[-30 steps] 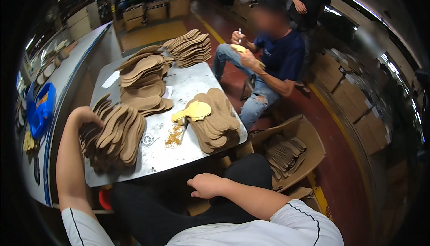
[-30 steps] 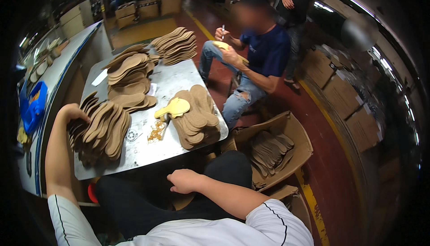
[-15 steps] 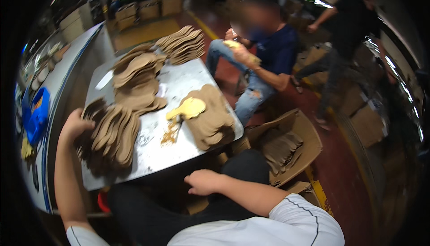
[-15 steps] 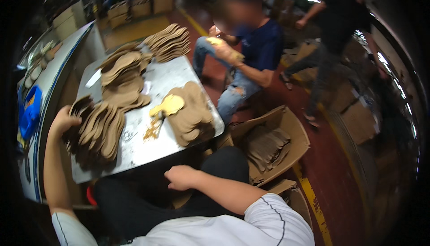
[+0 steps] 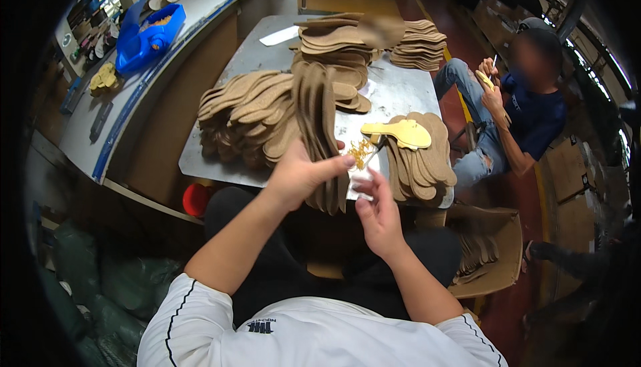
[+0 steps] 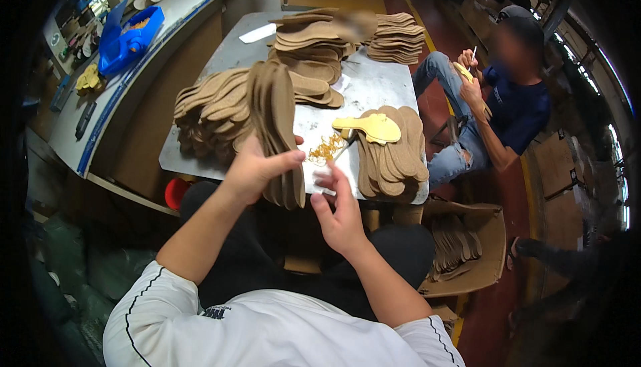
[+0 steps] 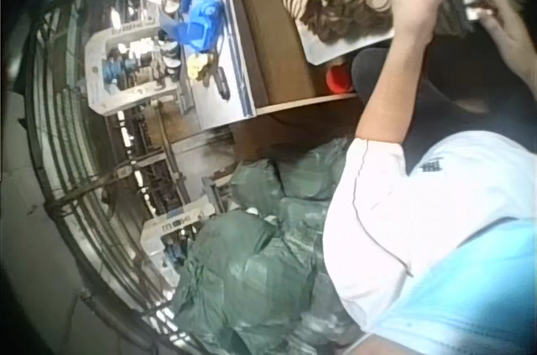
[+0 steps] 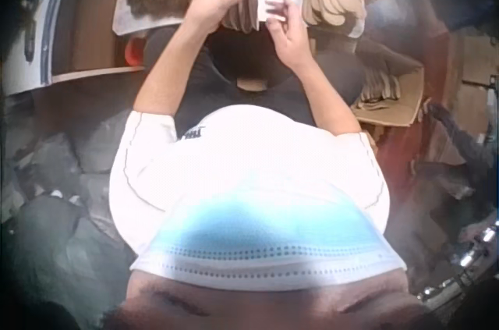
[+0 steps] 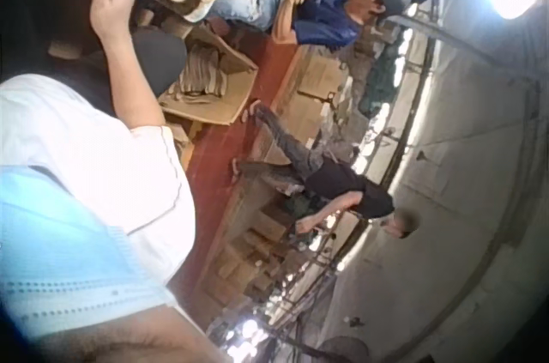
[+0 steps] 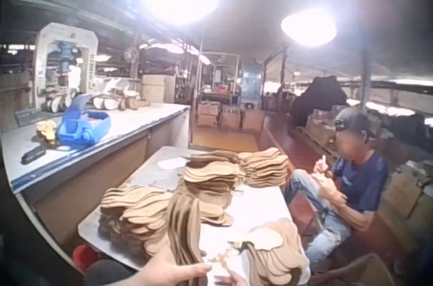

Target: The person repeatedly picks up stacks of brown shoe insoles from a metal worktable, aligns them, and places them into cardboard boxes on the floor. A coworker is visible across the table working on similar items.

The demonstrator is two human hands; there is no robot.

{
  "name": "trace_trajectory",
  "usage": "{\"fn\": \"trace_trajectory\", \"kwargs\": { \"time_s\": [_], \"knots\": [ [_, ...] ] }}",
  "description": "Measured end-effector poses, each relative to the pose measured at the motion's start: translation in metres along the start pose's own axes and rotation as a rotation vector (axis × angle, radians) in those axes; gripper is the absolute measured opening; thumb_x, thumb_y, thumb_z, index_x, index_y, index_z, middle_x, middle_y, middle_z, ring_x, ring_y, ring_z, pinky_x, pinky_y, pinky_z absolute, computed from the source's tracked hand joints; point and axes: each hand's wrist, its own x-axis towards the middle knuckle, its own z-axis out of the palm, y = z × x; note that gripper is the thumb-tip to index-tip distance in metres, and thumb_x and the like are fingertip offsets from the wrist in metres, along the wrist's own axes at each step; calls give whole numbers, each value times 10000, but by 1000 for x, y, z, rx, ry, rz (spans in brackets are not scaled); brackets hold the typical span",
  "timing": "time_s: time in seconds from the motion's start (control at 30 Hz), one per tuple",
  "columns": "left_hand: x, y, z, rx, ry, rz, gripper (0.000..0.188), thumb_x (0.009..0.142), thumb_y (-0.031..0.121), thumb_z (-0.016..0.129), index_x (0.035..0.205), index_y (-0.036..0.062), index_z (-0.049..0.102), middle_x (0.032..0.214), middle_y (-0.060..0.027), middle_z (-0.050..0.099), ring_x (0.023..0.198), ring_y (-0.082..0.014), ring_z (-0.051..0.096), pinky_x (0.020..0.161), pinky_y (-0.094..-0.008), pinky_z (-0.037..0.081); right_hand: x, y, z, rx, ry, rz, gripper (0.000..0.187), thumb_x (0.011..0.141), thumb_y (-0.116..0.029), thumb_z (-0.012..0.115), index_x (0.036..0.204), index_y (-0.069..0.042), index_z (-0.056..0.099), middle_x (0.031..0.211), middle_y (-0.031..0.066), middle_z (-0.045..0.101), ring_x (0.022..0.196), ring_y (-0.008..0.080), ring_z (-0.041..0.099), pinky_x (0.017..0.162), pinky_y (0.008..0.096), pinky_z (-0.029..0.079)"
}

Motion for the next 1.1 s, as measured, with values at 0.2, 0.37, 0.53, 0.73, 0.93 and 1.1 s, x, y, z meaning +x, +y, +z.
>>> {"fn": "trace_trajectory", "kwargs": {
  "time_s": [0.2,0.37,0.53,0.73,0.93,1.1],
  "knots": [
    [-19,-48,32,17,-53,-53,642,1030,181,911,1487,-44,521,1359,-156,713,1223,-195,723,1038,-362,622,0,2,-4,283,-178,149,812,1197,-371,699,1824,-30,311,1668,131,531,1323,162,637,1127,315,527],
    [-23,-59,31,-119,-24,-72,616,1068,195,877,1508,-45,519,1352,-140,718,1207,-188,722,1028,-359,622,-4,19,-5,281,-110,254,794,1194,-332,718,1796,27,344,1589,83,602,1233,92,630,1062,266,530],
    [-27,-60,30,-206,-19,-75,603,1032,112,898,1495,-28,539,1310,-114,732,1181,-176,734,1018,-352,638,-3,20,-3,374,-95,183,793,1150,-204,781,1777,36,360,1651,113,559,1304,136,657,1086,288,552],
    [-32,-63,32,-258,-15,-111,670,953,26,949,1476,0,531,1295,-102,719,1125,-180,757,956,-351,672,-3,7,0,482,-116,215,854,1057,-72,853,1759,33,379,1686,136,540,1482,228,607,1239,391,527],
    [-36,-71,37,-230,13,-141,675,1031,141,910,1532,15,476,1339,-104,695,1163,-177,736,986,-348,647,-4,3,-3,498,-102,265,852,1014,38,853,1734,37,396,1678,151,513,1374,228,692,1135,365,625],
    [-36,-73,40,-408,54,-122,579,1168,315,753,1597,33,484,1395,-93,698,1246,-172,721,1054,-372,614,-4,2,-6,422,-79,199,801,1041,16,835,1716,58,406,1677,186,509,1321,229,740,1088,359,645]
  ]
}}
